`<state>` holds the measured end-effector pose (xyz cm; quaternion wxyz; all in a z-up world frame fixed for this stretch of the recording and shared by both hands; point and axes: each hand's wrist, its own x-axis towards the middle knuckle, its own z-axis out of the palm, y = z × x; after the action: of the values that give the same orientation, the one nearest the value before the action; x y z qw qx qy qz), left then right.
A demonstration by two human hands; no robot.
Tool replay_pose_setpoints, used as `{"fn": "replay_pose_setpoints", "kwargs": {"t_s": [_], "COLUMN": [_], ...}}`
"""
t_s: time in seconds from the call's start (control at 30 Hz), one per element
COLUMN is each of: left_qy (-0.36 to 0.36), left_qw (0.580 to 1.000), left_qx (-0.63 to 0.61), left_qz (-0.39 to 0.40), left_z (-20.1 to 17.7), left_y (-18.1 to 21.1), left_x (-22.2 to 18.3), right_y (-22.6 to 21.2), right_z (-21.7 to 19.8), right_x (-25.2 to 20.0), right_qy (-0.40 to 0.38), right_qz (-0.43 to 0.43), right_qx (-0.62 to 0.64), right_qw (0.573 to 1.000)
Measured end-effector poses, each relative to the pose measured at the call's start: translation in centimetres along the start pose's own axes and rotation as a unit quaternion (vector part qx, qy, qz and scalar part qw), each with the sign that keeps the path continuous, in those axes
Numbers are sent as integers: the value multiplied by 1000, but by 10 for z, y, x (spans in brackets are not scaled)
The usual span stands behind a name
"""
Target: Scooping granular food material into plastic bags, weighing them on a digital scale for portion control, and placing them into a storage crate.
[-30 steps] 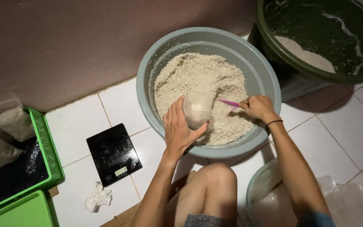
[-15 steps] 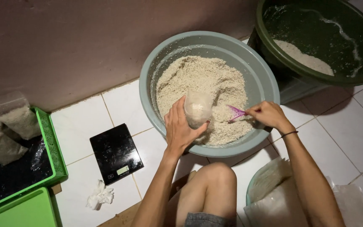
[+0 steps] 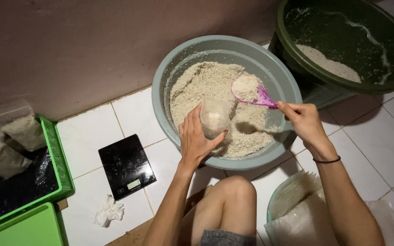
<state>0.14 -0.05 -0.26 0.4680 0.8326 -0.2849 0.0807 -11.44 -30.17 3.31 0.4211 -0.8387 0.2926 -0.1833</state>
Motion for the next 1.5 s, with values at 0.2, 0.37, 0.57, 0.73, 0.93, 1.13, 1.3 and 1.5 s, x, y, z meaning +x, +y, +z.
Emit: {"fn": "replay_pose_setpoints", "kwargs": {"t_s": [0.2, 0.37, 0.57, 0.73, 0.93, 1.13, 1.3, 1.5], "left_qy": [6, -1, 1, 0, 11, 14, 16, 24], "left_qw": [1000, 1000, 1000, 1000, 1000, 1000, 1000, 999], "left_qx": [-3, -9, 2, 4, 3, 4, -1, -5], "left_qz": [9, 5, 6, 9, 19, 21, 21, 24], "left_z": [-1, -1, 1, 2, 3, 5, 3, 3], "left_y": [1, 1, -1, -2, -3, -4, -2, -2], "left_x": [-1, 0, -2, -2, -3, -3, -3, -2], "right_y": [-121, -137, -129, -132, -131, -138, -137, -128], "right_z": [10, 19, 23, 22, 26, 28, 30, 36], "right_x": [-63, -75, -84, -89, -92, -97, -98, -100], "right_qy": [-3, -14, 24, 65, 111, 132, 132, 151], "right_qz": [-40, -67, -188, -269, -345, -382, -413, -448], "right_qx": [-62, -150, -263, -332, -356, -383, -360, -375], "right_qw": [997, 986, 946, 902, 861, 831, 826, 797]}}
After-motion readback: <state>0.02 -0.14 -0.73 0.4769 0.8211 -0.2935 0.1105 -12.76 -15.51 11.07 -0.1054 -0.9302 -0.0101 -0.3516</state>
